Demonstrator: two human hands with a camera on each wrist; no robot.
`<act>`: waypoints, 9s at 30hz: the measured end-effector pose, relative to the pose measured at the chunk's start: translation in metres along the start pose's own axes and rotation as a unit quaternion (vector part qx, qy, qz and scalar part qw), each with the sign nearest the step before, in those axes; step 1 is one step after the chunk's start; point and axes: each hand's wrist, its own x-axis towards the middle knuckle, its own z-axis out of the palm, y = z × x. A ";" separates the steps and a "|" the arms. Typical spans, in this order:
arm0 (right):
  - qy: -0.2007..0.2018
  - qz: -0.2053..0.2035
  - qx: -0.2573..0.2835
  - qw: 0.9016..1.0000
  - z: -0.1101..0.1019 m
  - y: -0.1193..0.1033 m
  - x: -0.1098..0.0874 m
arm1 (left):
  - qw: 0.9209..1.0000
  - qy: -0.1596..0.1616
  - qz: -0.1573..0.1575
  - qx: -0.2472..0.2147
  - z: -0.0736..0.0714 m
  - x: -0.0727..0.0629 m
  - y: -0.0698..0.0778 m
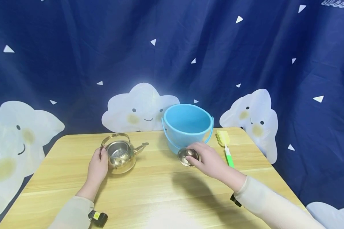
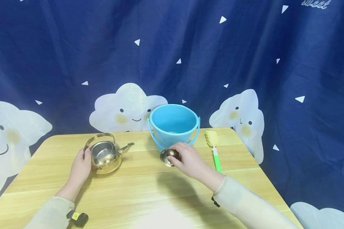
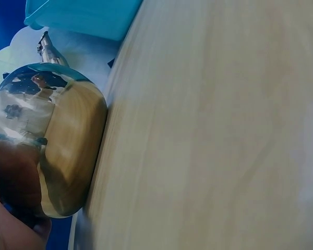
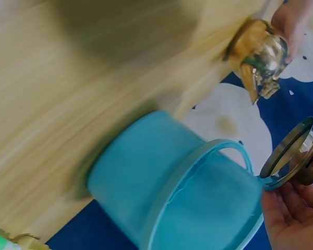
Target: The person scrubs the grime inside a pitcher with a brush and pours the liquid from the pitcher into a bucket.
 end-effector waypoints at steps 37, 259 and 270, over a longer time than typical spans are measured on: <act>-0.044 0.063 -0.020 0.997 0.021 0.032 -0.044 | 1.000 0.020 0.005 0.000 0.002 0.002 -0.002; -0.083 0.023 0.031 0.996 0.025 -0.020 0.028 | 1.000 0.019 -0.001 -0.009 0.001 -0.002 0.005; -0.080 0.013 0.031 0.996 0.035 -0.027 0.040 | 1.000 0.021 0.000 -0.008 0.002 -0.002 0.003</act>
